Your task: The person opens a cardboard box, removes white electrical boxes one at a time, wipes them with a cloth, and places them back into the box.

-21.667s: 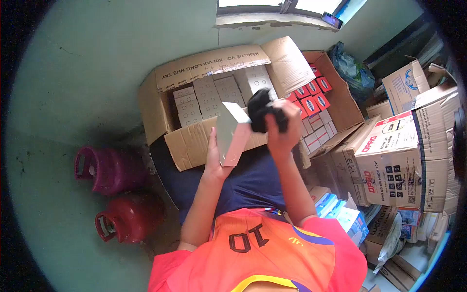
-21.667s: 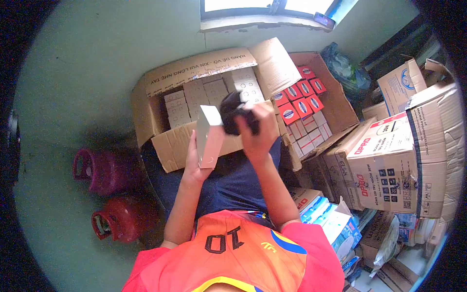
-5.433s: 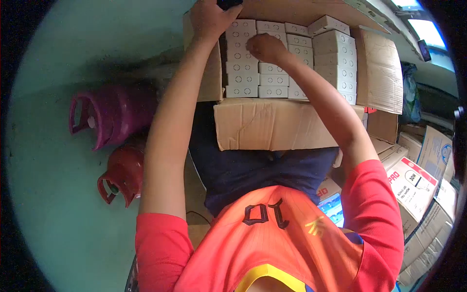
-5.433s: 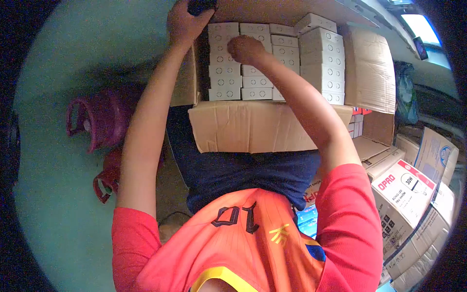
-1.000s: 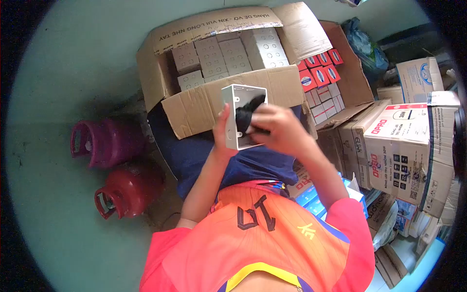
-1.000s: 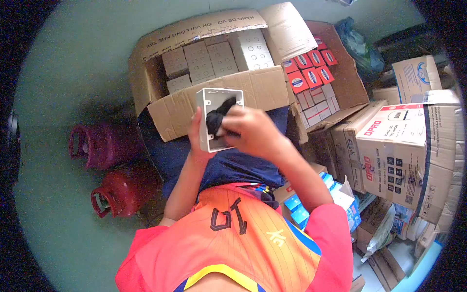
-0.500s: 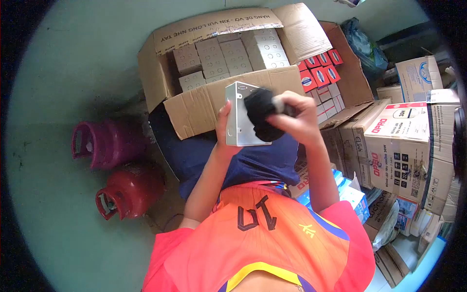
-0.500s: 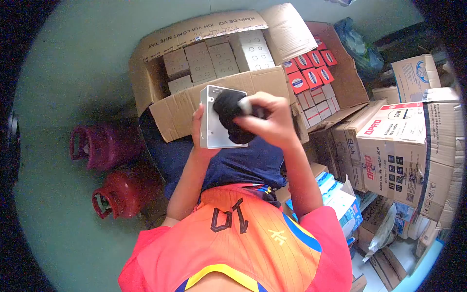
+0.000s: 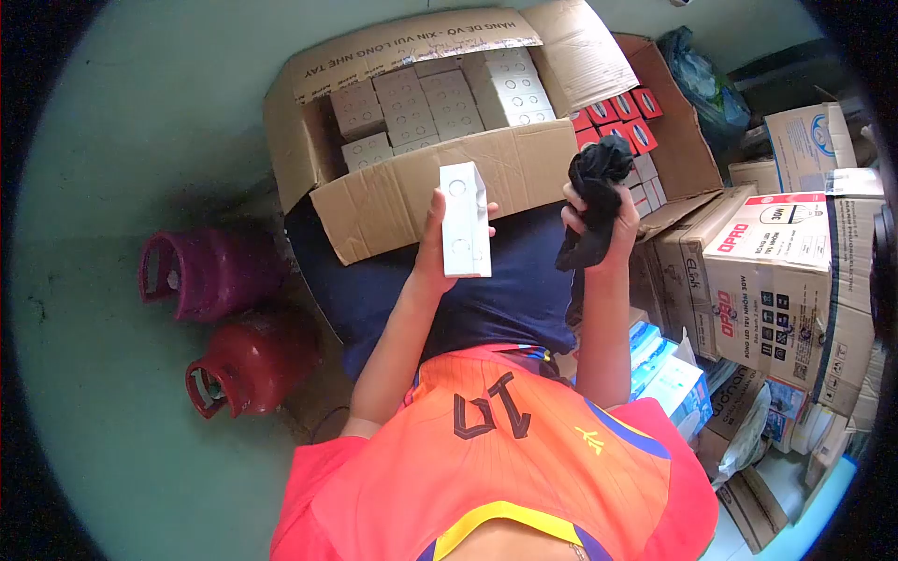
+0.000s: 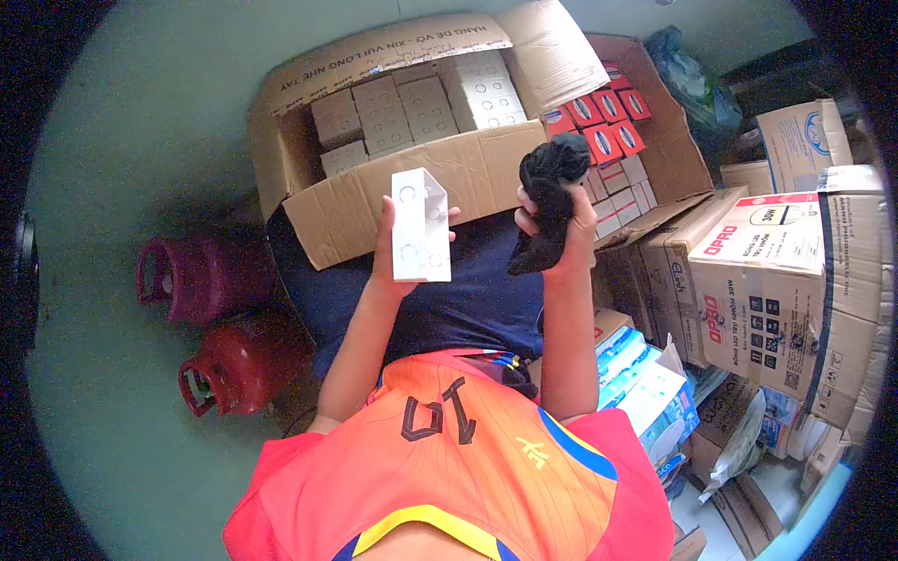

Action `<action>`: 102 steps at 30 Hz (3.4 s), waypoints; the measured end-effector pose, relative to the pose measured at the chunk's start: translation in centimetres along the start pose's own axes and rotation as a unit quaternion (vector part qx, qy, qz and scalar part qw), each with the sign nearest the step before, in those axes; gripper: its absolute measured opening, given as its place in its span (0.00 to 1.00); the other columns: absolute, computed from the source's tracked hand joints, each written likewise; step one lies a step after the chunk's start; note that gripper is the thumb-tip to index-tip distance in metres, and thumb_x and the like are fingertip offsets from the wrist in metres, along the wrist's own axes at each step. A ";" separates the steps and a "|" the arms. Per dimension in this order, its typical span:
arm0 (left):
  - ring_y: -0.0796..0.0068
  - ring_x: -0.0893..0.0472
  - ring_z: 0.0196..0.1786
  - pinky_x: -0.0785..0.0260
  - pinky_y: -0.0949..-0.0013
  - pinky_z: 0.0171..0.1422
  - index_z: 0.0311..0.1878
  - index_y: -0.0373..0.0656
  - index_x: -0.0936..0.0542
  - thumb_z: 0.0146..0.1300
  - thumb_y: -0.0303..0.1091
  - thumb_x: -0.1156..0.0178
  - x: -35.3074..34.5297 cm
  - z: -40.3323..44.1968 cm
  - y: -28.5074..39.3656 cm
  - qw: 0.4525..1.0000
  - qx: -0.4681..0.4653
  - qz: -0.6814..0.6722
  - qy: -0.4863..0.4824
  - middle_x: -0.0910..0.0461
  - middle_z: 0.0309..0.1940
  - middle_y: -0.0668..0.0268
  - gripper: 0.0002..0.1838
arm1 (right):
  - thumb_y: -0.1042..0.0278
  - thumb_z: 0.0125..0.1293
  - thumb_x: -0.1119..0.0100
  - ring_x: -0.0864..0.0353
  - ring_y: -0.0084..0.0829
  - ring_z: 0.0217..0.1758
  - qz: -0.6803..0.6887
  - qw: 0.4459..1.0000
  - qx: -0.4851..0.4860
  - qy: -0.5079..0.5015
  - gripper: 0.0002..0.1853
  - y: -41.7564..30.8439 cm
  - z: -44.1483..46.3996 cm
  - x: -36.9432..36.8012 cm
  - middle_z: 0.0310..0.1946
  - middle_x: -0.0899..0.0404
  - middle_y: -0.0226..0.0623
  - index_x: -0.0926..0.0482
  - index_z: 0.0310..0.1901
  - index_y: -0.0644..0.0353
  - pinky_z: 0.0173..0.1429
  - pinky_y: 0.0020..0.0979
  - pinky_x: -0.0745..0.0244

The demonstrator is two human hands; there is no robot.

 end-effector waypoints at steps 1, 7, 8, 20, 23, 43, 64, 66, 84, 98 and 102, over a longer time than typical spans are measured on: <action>0.55 0.10 0.43 0.11 0.54 0.40 0.71 0.43 0.29 0.66 0.80 0.51 0.1 0.1 0.2 0.999 -0.016 0.023 0.016 0.16 0.54 0.48 0.49 | 0.60 0.74 0.46 0.22 0.31 0.45 -0.089 0.992 0.011 0.085 0.19 -0.5 -0.3 1.5 0.52 0.22 0.37 0.27 0.60 0.61 0.29 0.26 0.29; 0.69 0.14 0.38 0.15 0.62 0.43 0.64 0.45 0.26 0.70 0.76 0.50 -1.2 0.1 1.7 0.977 -0.114 0.153 0.089 0.18 0.40 0.61 0.41 | 0.56 0.73 0.42 0.20 0.24 0.50 -0.401 0.891 0.144 0.160 0.22 -2.9 -0.4 -2.7 0.50 0.20 0.34 0.25 0.63 0.58 0.49 0.31 0.19; 0.72 0.15 0.38 0.17 0.64 0.43 0.62 0.46 0.25 0.71 0.75 0.50 -1.8 -0.1 3.0 0.955 -0.171 0.210 0.118 0.19 0.38 0.63 0.40 | 0.53 0.73 0.38 0.21 0.25 0.53 -0.544 0.810 0.176 0.131 0.24 -2.6 -0.5 -4.2 0.52 0.20 0.34 0.23 0.61 0.61 0.54 0.32 0.20; 0.77 0.16 0.47 0.18 0.69 0.50 0.61 0.51 0.30 0.84 0.56 0.57 -3.3 0.9 1.9 0.974 -0.115 0.190 0.044 0.19 0.47 0.66 0.20 | 0.68 0.53 0.25 0.14 0.44 0.45 -0.799 0.553 0.233 -0.042 0.17 0.7 1.6 -11.2 0.45 0.19 0.41 0.15 0.45 0.55 0.48 0.40 0.17; 0.82 0.21 0.46 0.23 0.73 0.52 0.58 0.47 0.27 0.85 0.54 0.59 -0.7 1.3 4.9 0.972 -0.149 0.167 0.067 0.23 0.44 0.72 0.20 | 0.66 0.52 0.23 0.14 0.44 0.47 -0.773 0.580 0.204 -0.155 0.17 4.9 -1.1 -13.6 0.45 0.19 0.41 0.16 0.44 0.55 0.52 0.40 0.17; 0.83 0.27 0.44 0.30 0.72 0.54 0.50 0.47 0.25 0.87 0.51 0.63 -2.6 0.1 2.7 0.946 -0.158 0.274 0.065 0.26 0.40 0.72 0.21 | 0.73 0.52 0.26 0.15 0.46 0.46 -0.783 0.557 0.275 -0.017 0.18 -0.3 1.3 -12.5 0.46 0.19 0.44 0.16 0.47 0.59 0.50 0.39 0.18; 0.73 0.14 0.39 0.21 0.66 0.43 0.63 0.39 0.21 0.78 0.70 0.67 -0.2 0.2 6.7 0.942 -0.157 0.280 0.101 0.14 0.37 0.61 0.42 | 0.66 0.66 0.39 0.17 0.33 0.54 -0.555 0.804 0.143 0.158 0.18 -2.4 -5.7 -3.7 0.50 0.17 0.40 0.19 0.54 0.65 0.62 0.34 0.25; 0.78 0.17 0.36 0.25 0.70 0.38 0.66 0.38 0.24 0.77 0.70 0.63 -3.2 -0.8 7.9 0.894 -0.237 0.378 0.032 0.16 0.30 0.63 0.42 | 0.57 0.77 0.53 0.18 0.30 0.56 -0.342 0.913 0.081 0.208 0.24 -1.8 -5.0 -0.9 0.57 0.21 0.39 0.28 0.67 0.62 0.56 0.37 0.20; 0.61 0.15 0.28 0.21 0.57 0.31 0.60 0.43 0.22 0.69 0.74 0.53 -2.4 -0.3 2.8 0.989 -0.026 -0.125 -0.068 0.14 0.39 0.57 0.40 | 0.48 0.74 0.36 0.42 0.44 0.84 -0.497 0.863 -0.006 0.087 0.39 7.2 -1.5 -2.2 0.82 0.45 0.49 0.38 0.79 0.56 0.85 0.44 0.52; 0.68 0.20 0.60 0.29 0.60 0.68 0.59 0.40 0.20 0.62 0.26 0.37 -2.4 -2.0 12.9 0.933 -0.284 0.195 0.106 0.19 0.56 0.61 0.20 | 0.48 0.83 0.57 0.13 0.30 0.37 -0.074 0.957 -0.127 0.249 0.23 11.2 -4.8 3.0 0.49 0.16 0.38 0.30 0.69 0.52 0.36 0.34 0.14; 0.62 0.23 0.60 0.31 0.60 0.69 0.60 0.38 0.24 0.59 0.32 0.32 -14.4 -6.7 13.0 0.793 -0.348 0.500 0.006 0.21 0.53 0.59 0.25 | 0.41 0.83 0.65 0.13 0.34 0.49 -0.029 0.977 -0.088 0.190 0.29 9.4 -2.5 3.6 0.54 0.17 0.39 0.29 0.70 0.53 0.49 0.39 0.13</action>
Point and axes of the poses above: each hand's wrist, its own z-axis towards the middle knuckle, its own x-axis out of the back of the hand, y = z × x, the point moved 10 cm from there along z, towards the middle knuckle
